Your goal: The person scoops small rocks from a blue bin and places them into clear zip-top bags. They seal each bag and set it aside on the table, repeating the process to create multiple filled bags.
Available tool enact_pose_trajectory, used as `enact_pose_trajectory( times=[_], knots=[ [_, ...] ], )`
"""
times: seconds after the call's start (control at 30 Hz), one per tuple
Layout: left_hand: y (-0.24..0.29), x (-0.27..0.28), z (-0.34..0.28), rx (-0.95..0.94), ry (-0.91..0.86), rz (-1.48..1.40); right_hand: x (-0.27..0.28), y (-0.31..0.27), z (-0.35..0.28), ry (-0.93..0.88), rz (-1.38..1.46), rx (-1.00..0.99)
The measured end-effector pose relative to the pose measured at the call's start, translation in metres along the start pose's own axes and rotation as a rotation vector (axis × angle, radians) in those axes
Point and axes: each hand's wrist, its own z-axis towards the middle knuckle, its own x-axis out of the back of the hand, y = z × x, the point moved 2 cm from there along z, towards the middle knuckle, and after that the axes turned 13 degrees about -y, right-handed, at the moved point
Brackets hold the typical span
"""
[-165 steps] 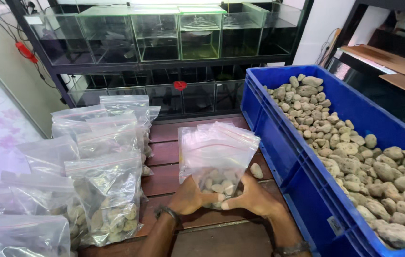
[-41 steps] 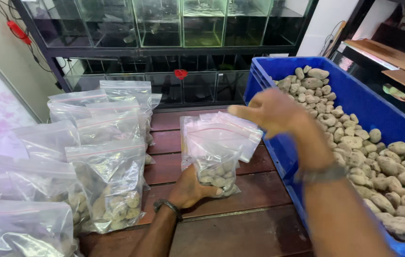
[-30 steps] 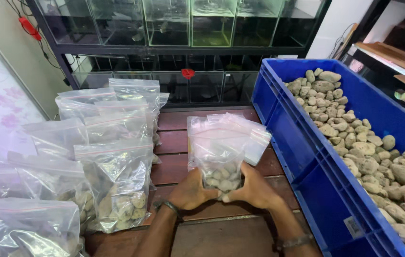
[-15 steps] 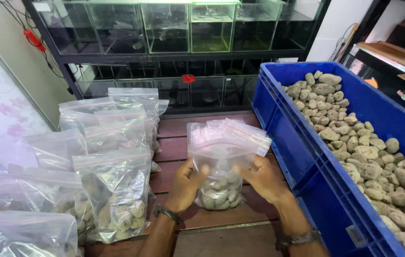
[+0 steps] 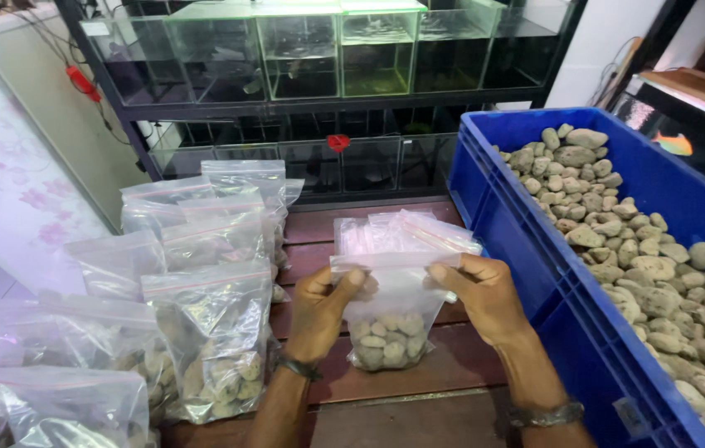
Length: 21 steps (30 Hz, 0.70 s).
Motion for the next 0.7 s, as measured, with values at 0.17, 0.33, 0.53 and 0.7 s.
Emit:
enact_pose_trajectory(
  times=[0.17,0.33,0.53,0.7],
  knots=[
    [-0.002,-0.001,0.001,-0.001,0.004,-0.009,-0.002,-0.039,0.001,-0.043,-0.063,-0.021],
    [-0.002,-0.002,0.001,-0.006,-0.031,0.012,-0.007,-0.093,0.019,-0.285,-0.418,0.018],
    [0.006,-0.003,-0.001,-0.039,-0.096,0.078,-0.025,-0.119,0.035,-0.558,-0.687,-0.09],
    [0.014,-0.005,0.003,-0.018,-0.149,0.121,-0.028,-0.107,0.04,-0.693,-0.733,-0.072]
  ],
)
